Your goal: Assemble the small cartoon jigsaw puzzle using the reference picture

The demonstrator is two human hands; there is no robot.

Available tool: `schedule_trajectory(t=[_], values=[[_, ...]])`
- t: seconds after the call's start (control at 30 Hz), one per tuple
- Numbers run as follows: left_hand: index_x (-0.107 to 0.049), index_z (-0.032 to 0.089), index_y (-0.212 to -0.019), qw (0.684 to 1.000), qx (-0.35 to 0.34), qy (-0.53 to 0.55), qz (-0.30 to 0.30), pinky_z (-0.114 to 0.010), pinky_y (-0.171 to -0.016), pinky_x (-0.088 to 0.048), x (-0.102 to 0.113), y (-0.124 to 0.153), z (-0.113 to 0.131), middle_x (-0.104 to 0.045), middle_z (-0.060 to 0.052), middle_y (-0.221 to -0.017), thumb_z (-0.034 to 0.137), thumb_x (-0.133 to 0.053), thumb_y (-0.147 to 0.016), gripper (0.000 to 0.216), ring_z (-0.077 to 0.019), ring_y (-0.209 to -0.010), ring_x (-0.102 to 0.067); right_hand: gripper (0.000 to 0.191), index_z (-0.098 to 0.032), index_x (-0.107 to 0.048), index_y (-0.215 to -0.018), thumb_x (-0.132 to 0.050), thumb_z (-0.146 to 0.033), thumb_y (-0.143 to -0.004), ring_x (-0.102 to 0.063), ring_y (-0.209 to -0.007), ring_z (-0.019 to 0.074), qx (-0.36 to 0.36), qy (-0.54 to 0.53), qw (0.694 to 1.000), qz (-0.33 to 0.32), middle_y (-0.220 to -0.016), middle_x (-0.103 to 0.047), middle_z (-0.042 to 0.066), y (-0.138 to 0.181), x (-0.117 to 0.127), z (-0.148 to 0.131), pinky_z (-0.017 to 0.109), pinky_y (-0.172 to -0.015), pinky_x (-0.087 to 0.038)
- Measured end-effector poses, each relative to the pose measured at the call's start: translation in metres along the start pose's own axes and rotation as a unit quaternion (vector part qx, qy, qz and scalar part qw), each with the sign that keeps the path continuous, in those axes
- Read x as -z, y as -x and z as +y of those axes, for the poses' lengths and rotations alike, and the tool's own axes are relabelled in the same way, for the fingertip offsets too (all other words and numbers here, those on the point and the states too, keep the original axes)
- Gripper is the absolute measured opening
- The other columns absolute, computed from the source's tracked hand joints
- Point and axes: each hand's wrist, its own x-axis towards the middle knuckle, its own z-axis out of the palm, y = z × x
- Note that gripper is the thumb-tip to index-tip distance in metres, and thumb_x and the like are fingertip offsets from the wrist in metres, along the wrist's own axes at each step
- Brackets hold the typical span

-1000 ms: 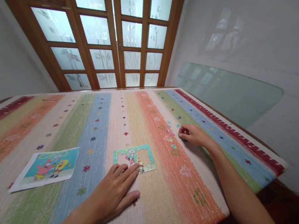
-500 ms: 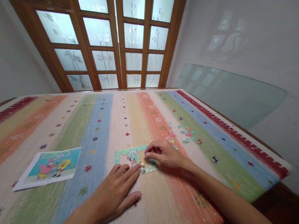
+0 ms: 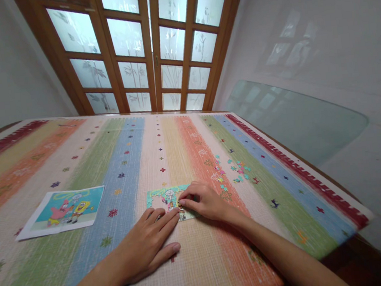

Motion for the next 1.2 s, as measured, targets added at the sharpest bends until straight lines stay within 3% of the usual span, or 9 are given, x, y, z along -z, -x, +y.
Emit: schedule_trajectory(t=[0.4, 1.2], values=[[-0.044, 0.013, -0.151, 1.000, -0.008, -0.021, -0.005, -0.045, -0.101, -0.040, -0.001, 0.000, 0.000, -0.061, -0.012, -0.144, 0.045, -0.041, -0.110, 0.052, -0.0290, -0.112, -0.057, 0.006, -0.018, -0.077, -0.093, -0.071, -0.018, -0.091, -0.065, -0.084, 0.0183, 0.042, 0.053, 0.997, 0.036, -0.086, -0.075, 0.005, 0.000, -0.006, 0.006, 0.033, -0.082, -0.046], [-0.042, 0.015, -0.153, 1.000, -0.008, -0.021, 0.003, -0.045, -0.100, -0.041, 0.000, -0.001, 0.001, -0.062, -0.012, -0.142, 0.045, -0.039, -0.110, 0.052, -0.0285, -0.111, -0.058, 0.011, -0.018, -0.078, -0.091, -0.068, -0.017, -0.092, -0.059, -0.088, 0.0202, 0.094, 0.127, 0.986, 0.050, -0.086, -0.068, 0.006, 0.001, -0.012, 0.010, 0.033, -0.078, -0.045]])
